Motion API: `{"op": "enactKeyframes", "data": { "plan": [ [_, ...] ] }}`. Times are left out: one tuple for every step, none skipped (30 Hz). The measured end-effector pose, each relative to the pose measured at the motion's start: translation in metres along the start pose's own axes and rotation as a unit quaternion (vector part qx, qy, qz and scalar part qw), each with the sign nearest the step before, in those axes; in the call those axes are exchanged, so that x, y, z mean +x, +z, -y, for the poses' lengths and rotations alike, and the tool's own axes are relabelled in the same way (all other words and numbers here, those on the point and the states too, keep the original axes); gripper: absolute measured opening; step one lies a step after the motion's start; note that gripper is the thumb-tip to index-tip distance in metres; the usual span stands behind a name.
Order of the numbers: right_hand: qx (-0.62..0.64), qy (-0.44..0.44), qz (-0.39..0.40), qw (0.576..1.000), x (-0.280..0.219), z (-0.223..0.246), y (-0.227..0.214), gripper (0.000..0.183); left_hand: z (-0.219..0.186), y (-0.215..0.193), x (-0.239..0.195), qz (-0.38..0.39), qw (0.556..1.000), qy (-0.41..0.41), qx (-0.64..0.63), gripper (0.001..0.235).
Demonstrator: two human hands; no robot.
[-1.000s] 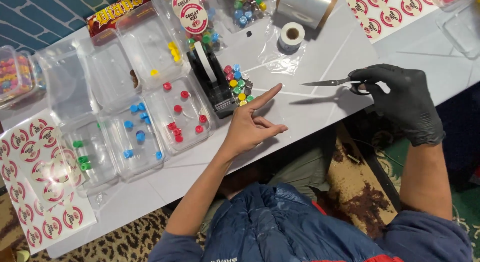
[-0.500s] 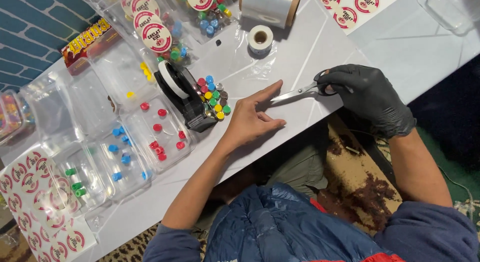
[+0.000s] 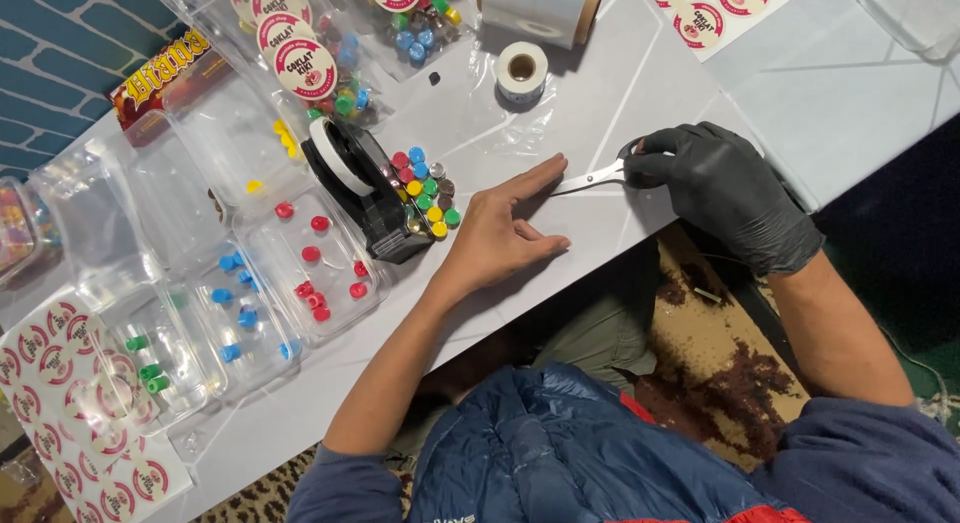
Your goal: Wrapping individual small candies in plastic film and securing them using scissors and tape.
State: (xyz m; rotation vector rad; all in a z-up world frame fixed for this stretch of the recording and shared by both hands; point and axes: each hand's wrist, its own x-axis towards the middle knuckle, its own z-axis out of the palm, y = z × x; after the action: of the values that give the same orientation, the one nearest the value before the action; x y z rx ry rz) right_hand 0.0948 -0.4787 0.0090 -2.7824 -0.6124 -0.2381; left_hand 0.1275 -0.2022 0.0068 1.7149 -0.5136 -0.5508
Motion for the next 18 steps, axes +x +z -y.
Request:
{"op": "enactKeyframes", "data": {
  "plan": [
    [-0.007, -0.005, 0.001, 1.000, -0.001, 0.001, 0.000, 0.024, -0.002, -0.001, 0.000, 0.000, 1.000, -0.023, 0.008, 0.082],
    [-0.016, -0.011, 0.002, 1.000, -0.001, 0.000, 0.000, 0.027, -0.003, -0.003, 0.000, -0.001, 1.000, -0.022, 0.007, 0.082],
    [-0.016, -0.011, 0.002, 1.000, -0.001, 0.000, 0.001, 0.027, -0.004, -0.004, 0.001, 0.002, 1.000, -0.020, 0.007, 0.083],
    [-0.016, -0.012, 0.004, 1.000, 0.000, 0.000, 0.002, 0.026, -0.005, -0.006, 0.001, 0.005, 1.000, -0.019, 0.007, 0.085],
    [-0.016, -0.012, 0.006, 1.000, 0.000, -0.001, 0.003, 0.026, -0.006, -0.007, 0.001, 0.005, 1.000, -0.018, 0.007, 0.085],
    [-0.017, -0.013, 0.006, 1.000, 0.000, -0.001, 0.004, 0.026, -0.007, -0.008, 0.001, 0.005, 1.000, -0.008, 0.017, 0.085],
    [-0.026, -0.012, 0.012, 1.000, -0.001, -0.001, 0.005, 0.027, -0.007, -0.008, 0.001, 0.004, 1.000, 0.001, 0.028, 0.086],
    [-0.036, -0.010, 0.017, 0.999, -0.001, -0.002, 0.005, 0.028, -0.008, -0.010, 0.001, 0.004, 1.000, 0.002, 0.028, 0.086],
    [-0.036, -0.010, 0.017, 0.999, -0.002, -0.003, 0.005, 0.028, -0.008, -0.011, 0.001, 0.005, 1.000, 0.006, 0.026, 0.086],
    [-0.034, -0.016, 0.018, 0.999, -0.002, -0.003, 0.005, 0.030, -0.008, -0.012, 0.000, 0.006, 1.000, 0.010, 0.024, 0.087],
    [-0.032, -0.023, 0.020, 0.999, -0.003, -0.004, 0.005, 0.032, -0.008, -0.012, 0.000, 0.005, 1.000, 0.011, 0.024, 0.087],
    [-0.034, -0.023, 0.019, 0.999, -0.002, -0.006, 0.005, 0.032, -0.008, -0.012, 0.000, 0.006, 1.000, -0.007, 0.007, 0.087],
    [-0.014, -0.026, 0.020, 0.999, 0.000, -0.008, 0.004, 0.025, -0.008, -0.013, 0.000, 0.007, 1.000, -0.024, -0.010, 0.086],
    [0.007, -0.029, 0.020, 0.999, 0.000, -0.010, 0.003, 0.019, -0.007, -0.013, 0.000, 0.006, 1.000, -0.022, -0.010, 0.086],
    [0.005, -0.030, 0.020, 0.999, -0.001, -0.011, 0.002, 0.019, -0.006, -0.015, 0.001, 0.011, 0.999, -0.031, -0.007, 0.086],
    [0.003, -0.018, 0.015, 1.000, -0.004, -0.012, -0.001, 0.027, -0.005, -0.016, 0.001, 0.015, 0.999, -0.040, -0.005, 0.086],
    [0.001, -0.007, 0.010, 1.000, -0.005, -0.012, -0.003, 0.036, -0.003, -0.016, 0.001, 0.014, 0.999, -0.038, -0.006, 0.086],
    [0.000, -0.008, 0.011, 1.000, -0.008, -0.011, -0.007, 0.036, -0.002, -0.017, 0.001, 0.023, 0.999, -0.035, -0.015, 0.086]
  ]
}}
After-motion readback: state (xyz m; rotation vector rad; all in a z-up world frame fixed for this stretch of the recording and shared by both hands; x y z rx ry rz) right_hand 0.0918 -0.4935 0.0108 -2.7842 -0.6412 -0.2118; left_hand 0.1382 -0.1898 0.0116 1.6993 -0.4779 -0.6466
